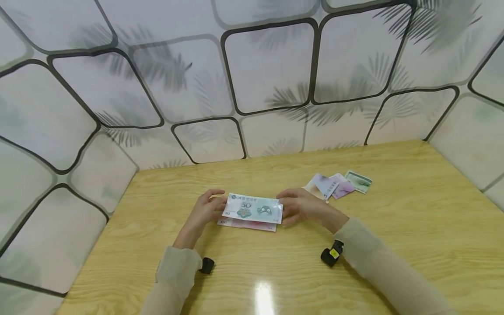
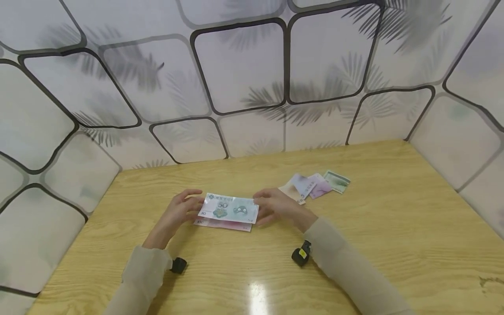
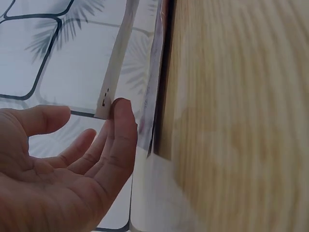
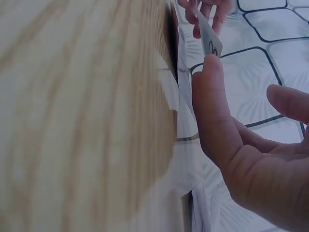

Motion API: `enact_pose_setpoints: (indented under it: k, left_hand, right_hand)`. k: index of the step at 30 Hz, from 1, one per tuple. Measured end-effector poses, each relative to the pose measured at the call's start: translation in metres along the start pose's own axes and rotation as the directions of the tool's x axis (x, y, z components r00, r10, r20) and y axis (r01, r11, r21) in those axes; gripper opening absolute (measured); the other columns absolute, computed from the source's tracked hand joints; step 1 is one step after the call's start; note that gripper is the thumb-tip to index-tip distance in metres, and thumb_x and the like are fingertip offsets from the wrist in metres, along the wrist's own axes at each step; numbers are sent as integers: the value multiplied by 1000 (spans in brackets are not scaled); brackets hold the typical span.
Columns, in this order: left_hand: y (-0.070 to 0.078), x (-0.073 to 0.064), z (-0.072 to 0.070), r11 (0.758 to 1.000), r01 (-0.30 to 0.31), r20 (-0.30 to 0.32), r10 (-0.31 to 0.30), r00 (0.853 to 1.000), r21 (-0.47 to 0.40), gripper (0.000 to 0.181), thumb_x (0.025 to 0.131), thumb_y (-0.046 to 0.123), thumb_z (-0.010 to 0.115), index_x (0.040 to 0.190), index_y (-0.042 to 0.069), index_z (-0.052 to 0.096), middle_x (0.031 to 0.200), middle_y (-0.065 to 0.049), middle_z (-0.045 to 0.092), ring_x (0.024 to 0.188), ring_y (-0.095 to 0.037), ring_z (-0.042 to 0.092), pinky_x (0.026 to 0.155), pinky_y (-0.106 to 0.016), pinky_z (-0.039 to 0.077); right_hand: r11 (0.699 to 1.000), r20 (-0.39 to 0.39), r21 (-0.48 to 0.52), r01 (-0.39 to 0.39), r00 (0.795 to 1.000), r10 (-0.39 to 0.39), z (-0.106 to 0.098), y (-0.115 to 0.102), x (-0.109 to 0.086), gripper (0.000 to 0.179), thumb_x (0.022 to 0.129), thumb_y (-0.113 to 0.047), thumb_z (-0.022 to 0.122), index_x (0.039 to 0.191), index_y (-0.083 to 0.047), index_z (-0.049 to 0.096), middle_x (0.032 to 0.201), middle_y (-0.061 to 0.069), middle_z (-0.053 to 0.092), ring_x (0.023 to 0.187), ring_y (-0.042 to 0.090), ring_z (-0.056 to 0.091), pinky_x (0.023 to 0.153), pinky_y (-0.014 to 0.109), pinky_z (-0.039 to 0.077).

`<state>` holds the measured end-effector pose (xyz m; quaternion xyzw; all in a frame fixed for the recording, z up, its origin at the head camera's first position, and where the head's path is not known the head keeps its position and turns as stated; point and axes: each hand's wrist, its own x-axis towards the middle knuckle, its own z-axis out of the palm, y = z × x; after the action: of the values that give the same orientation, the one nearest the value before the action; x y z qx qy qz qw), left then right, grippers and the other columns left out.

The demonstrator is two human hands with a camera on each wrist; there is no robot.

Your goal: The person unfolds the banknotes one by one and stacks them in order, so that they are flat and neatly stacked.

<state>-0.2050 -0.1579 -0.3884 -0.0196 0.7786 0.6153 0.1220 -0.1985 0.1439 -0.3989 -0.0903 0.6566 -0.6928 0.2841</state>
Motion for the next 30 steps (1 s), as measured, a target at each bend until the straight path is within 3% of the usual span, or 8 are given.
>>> enact_pose_setpoints:
  k: [9, 16, 30]
  left_hand:
    - [-2, -7, -6, 996, 13, 26, -15, 1000, 83, 40, 106, 15, 50, 141, -5, 46, 129, -28, 58, 103, -29, 65, 75, -30, 57]
    - [2, -9, -10, 988, -17, 48, 9, 999, 154, 41, 107, 17, 50, 141, -6, 47, 128, -29, 57, 103, -34, 65, 77, -35, 59]
    - [-2, -9, -7, 986, -25, 12, 23, 1000, 165, 38, 106, 14, 52, 137, -8, 51, 120, -28, 61, 86, -22, 66, 70, -28, 57]
  right_hand:
    - [1000, 10, 5, 7, 1000, -7, 6, 2, 1, 51, 107, -9, 45, 147, 18, 27, 119, 29, 59, 85, 20, 68, 75, 36, 62]
    - [999, 11, -44, 10, 1000, -9, 8, -5, 0, 51, 108, -12, 43, 148, 15, 27, 129, 34, 54, 93, 25, 68, 78, 38, 62]
    - [997, 65, -64, 38, 997, -34, 5, 0, 1, 41, 107, -10, 44, 138, 18, 39, 128, 31, 56, 95, 23, 68, 79, 39, 62]
